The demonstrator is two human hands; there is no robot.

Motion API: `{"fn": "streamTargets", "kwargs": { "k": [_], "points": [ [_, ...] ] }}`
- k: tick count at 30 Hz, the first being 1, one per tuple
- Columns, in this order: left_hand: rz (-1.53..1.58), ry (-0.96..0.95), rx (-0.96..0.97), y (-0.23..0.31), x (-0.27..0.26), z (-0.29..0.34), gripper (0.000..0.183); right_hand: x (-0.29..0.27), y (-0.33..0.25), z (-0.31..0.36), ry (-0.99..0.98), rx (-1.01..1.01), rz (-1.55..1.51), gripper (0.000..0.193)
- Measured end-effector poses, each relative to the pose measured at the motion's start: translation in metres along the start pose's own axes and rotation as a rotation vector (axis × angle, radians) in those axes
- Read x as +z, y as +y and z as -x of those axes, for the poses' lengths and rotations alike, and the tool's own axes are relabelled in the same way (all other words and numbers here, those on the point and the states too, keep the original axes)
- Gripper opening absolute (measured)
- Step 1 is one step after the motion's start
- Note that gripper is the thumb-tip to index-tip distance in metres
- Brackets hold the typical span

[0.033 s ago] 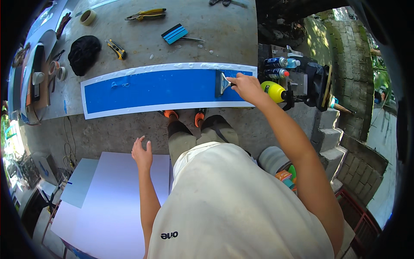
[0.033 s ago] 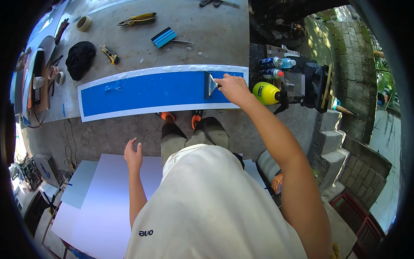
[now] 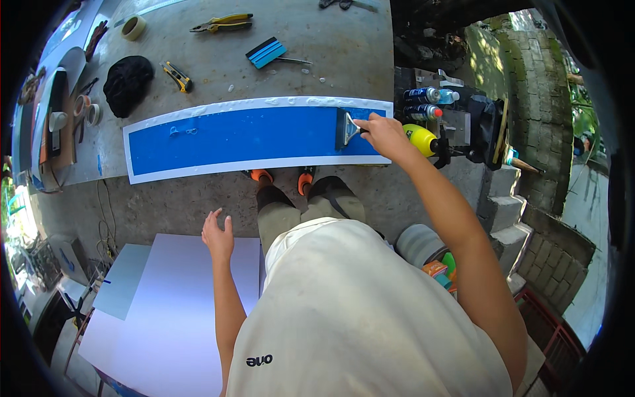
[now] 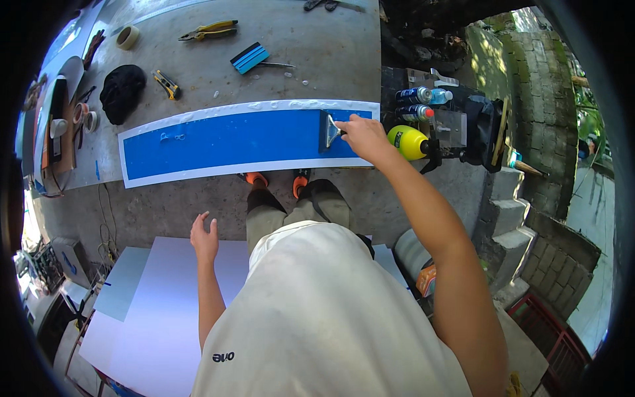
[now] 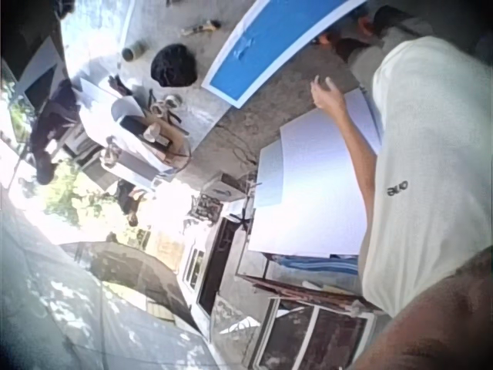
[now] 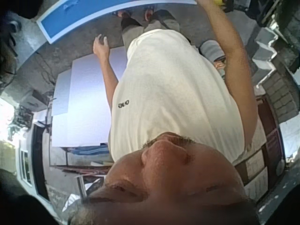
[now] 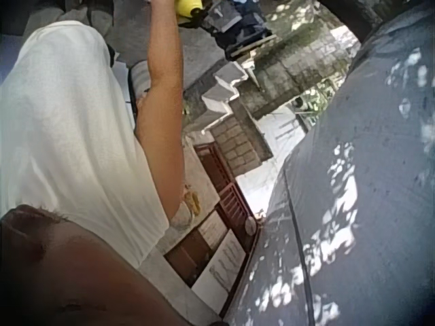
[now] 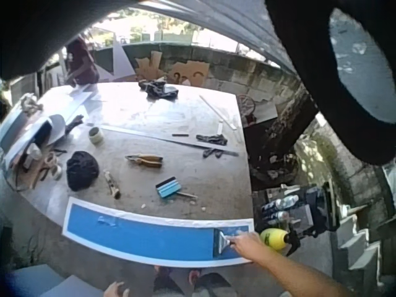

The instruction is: Applying a blue protective film or decal to a white rectangular board using a squeegee and spray.

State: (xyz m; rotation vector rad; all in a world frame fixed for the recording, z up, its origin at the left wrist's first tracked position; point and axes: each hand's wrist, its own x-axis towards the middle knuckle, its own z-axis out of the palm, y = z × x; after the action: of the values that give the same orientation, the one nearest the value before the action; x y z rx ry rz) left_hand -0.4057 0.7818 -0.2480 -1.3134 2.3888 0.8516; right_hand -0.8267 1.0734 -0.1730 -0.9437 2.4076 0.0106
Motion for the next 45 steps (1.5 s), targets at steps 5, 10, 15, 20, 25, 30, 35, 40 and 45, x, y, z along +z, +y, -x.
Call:
{"fn": "streamTargets", "kwargs": {
  "k": [5,10,15,20,25,30,35,40,45],
  "points": [
    [0.005,0.018,0.024,0.012,0.004,-0.003,0.043,-0.003,0.035,0.026,0.031,-0.014,0.033,0.039],
    [-0.001,-0.002,0.051,0.022,0.004,-0.003,0.042,-0.002,-0.028,-0.007,0.071,-0.151,-0.071,0.038],
    [-0.029,0.002,0.037,0.022,0.0,0.006,0.043,0.011,-0.064,-0.049,0.055,-0.183,-0.068,0.036],
    [0.008,0.005,-0.013,0.015,0.0,0.014,0.042,0.006,-0.004,-0.021,0.005,-0.107,-0.026,0.037],
    [0.005,-0.003,-0.037,0.019,0.005,0.014,0.042,-0.005,0.064,0.023,-0.01,0.014,-0.003,0.04],
    [0.019,-0.011,-0.008,0.026,0.001,0.006,0.043,-0.005,0.098,0.042,-0.006,0.067,0.041,0.039],
    [0.016,0.018,-0.009,0.024,-0.006,0.008,0.043,-0.006,0.07,0.04,0.061,0.014,-0.032,0.037],
    [-0.009,0.006,-0.024,0.026,-0.007,0.017,0.042,0.008,0.03,0.028,0.013,-0.066,-0.065,0.037],
    [0.01,0.006,-0.073,0.024,-0.006,0.024,0.042,0.013,0.073,0.045,-0.015,0.013,-0.039,0.039]
  ]
}}
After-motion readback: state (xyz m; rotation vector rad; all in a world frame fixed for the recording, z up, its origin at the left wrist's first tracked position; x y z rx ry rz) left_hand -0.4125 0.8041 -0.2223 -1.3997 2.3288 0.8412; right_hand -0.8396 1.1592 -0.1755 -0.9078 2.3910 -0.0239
